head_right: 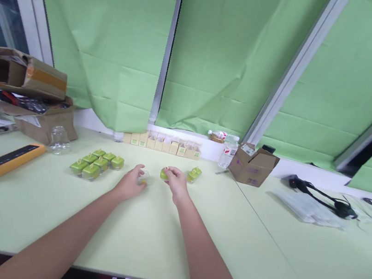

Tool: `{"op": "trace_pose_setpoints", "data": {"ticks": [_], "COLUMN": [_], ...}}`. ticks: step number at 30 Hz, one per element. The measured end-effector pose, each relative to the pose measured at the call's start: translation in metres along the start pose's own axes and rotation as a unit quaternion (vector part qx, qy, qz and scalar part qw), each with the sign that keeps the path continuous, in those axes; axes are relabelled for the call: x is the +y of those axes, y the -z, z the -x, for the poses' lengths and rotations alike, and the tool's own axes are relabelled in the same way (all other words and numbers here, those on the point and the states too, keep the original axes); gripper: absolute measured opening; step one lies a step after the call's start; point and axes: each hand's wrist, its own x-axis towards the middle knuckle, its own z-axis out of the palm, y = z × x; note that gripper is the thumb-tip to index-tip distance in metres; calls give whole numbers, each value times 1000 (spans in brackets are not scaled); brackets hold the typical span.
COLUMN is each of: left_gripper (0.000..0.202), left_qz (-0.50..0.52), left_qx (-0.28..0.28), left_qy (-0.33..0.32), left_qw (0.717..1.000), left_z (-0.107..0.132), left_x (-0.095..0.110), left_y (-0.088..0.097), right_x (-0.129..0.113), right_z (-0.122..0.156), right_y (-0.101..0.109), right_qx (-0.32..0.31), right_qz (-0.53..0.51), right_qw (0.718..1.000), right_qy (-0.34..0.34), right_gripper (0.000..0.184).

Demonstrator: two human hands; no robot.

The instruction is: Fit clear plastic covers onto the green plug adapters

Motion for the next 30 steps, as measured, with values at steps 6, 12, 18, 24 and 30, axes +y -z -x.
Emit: {"op": "trace_pose_setpoints", "data": {"ticks": [6, 12, 18, 24, 30], "left_gripper": [59, 45, 51, 51, 32], "left_qz": [131, 162, 146, 141, 125], "left_qx": [-40, -57, -55, -57, -59], "left_qy": [-49, -75, -79, -86, -96], "left_qw": [989, 982, 985, 985, 986], "left_z": [9, 16, 15, 16, 18], "left_x": [15, 28, 26, 25, 31], "left_y": [-6, -4, -2, -2, 4], "right_x": [5, 10, 16, 28, 32], "right_z": [3, 6, 6, 4, -1], "right_y": [-11, -15, -9, -7, -6], "right_qx": [-46, -132, -163, -202, -179], "right_qz": [64, 100, 196, 241, 187], "right_qw": [987, 969, 947, 932, 956], "right_qy": [137, 183, 194, 179, 141], "right_gripper": [36, 31, 30, 26, 30]}}
